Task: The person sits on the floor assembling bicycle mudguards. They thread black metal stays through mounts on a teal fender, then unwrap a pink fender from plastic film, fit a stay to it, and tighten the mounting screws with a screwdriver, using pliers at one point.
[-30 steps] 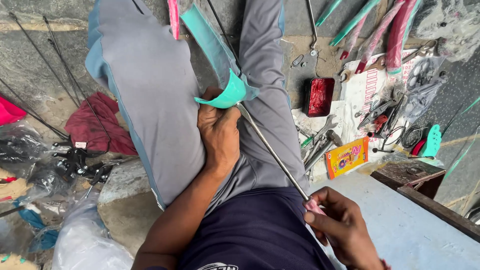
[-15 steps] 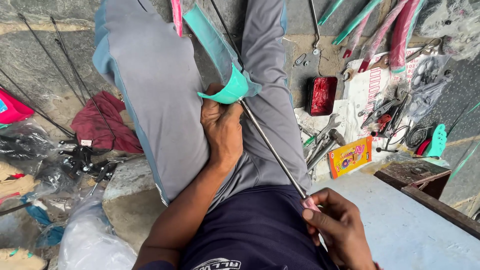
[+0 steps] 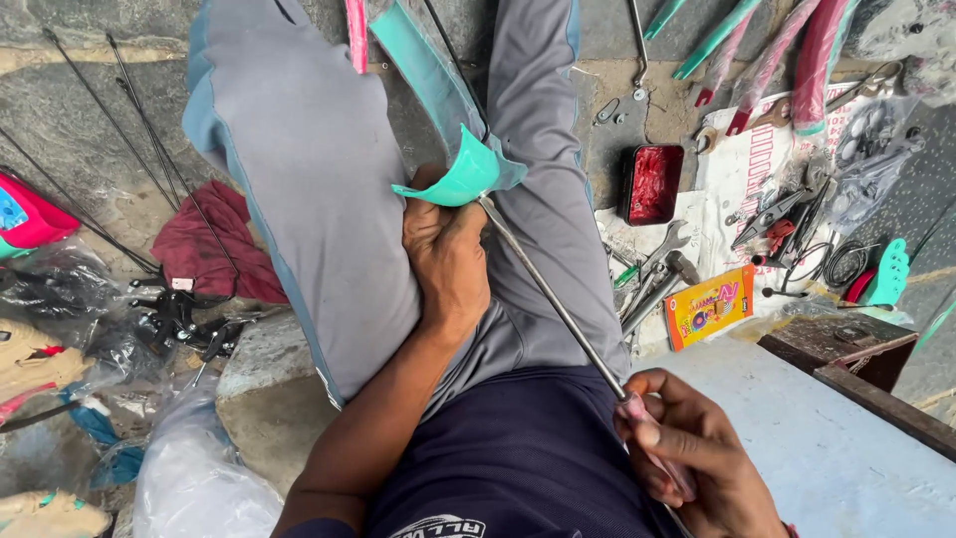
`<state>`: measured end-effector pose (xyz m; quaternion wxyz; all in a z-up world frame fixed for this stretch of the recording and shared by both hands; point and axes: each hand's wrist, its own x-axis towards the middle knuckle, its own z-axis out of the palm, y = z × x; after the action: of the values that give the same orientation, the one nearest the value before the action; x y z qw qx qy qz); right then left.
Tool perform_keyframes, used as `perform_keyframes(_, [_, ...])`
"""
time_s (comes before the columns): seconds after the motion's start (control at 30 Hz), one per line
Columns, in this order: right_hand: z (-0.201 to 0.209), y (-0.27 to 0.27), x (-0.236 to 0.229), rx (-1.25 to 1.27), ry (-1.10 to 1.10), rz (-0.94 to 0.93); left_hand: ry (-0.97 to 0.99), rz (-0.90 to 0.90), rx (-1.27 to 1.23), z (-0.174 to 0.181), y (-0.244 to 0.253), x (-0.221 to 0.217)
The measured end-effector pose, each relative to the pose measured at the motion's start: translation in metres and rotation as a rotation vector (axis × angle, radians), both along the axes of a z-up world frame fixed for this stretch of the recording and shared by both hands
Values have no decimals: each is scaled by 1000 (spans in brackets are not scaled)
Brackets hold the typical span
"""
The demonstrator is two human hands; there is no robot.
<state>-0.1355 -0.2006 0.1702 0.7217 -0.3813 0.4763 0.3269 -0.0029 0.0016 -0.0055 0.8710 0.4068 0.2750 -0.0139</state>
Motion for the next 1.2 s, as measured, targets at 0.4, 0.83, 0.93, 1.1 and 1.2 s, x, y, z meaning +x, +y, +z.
perform_keyframes(0.4, [14,54,3,-1285,-607,841,-60,97,-46,-7,-3,1])
perform_keyframes(0.83, [12,30,2,-634,-80,264,-58,-12,107,0,11,-3])
perform_keyframes(0.93, [-1,15,0,-261,0,-41,-122,-143,363,0,8,12])
perform_keyframes(1.1, [24,57,11,-1033,-175,551,-90,103,-159,-12,-5,2])
perform_keyframes(1.2, [24,65,5,-1120,-319,627,-47,117,-66,0,-4,9])
